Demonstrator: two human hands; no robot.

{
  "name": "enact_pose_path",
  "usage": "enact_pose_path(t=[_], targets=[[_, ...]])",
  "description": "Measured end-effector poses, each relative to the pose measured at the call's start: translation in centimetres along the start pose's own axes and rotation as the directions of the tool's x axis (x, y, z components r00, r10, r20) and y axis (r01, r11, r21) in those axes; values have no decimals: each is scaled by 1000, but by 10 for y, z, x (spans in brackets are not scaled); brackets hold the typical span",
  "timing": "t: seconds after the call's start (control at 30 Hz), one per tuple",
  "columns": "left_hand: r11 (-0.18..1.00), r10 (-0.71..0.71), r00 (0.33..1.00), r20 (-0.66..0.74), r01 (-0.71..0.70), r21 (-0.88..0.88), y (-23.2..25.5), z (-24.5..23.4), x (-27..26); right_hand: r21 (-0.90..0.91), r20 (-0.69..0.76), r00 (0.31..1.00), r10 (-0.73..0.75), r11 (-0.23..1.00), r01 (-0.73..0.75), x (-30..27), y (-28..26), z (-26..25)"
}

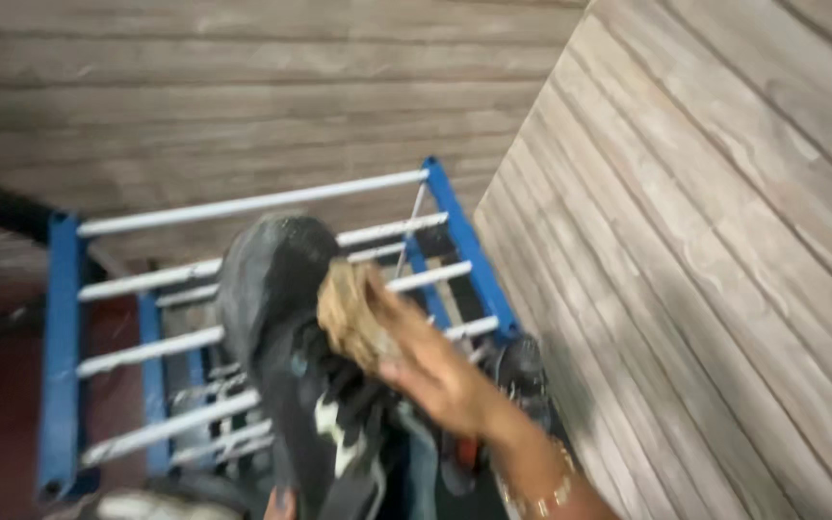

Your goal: The person wipes a metal shoe rack with a cloth, then picks up a black sneaker and wipes it thoroughly with the same cloth. They place the cleaned shoe on the rack and repeat the process with a second black sneaker.

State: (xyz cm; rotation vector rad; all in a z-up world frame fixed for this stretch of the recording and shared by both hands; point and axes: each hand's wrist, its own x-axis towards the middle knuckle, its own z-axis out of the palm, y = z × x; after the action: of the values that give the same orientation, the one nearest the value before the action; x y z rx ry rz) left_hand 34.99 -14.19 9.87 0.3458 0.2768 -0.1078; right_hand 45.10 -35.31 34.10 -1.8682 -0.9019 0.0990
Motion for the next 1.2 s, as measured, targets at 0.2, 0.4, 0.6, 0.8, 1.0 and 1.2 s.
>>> enact_pose_path(t=[0.2,0.4,0.6,0.8,1.0,1.2], targets=[[999,30,998,-47,-30,-12,-20,-11,20,247,3,964,267,933,-260,-71,43,-13],[999,4,998,-69,-2,34,-17,-12,36,226,-155,978,142,968,-105,-89,54,-1],[999,26,994,-103,-21,46,-11,6,22,80,-255,963,85,995,-66,-111,62,6],[973,177,983,-46,-168,157,-8,100,-16,135,-373,878,300,954,-269,-125,-8,-34],[937,175,984,27,-175,304,-12,165,-68,90,-551,834,12,995,45,-86,-93,-73],[914,97,981,167,-154,376,-10,170,-120,-166,-315,903,-293,954,251,-10,-125,-51]])
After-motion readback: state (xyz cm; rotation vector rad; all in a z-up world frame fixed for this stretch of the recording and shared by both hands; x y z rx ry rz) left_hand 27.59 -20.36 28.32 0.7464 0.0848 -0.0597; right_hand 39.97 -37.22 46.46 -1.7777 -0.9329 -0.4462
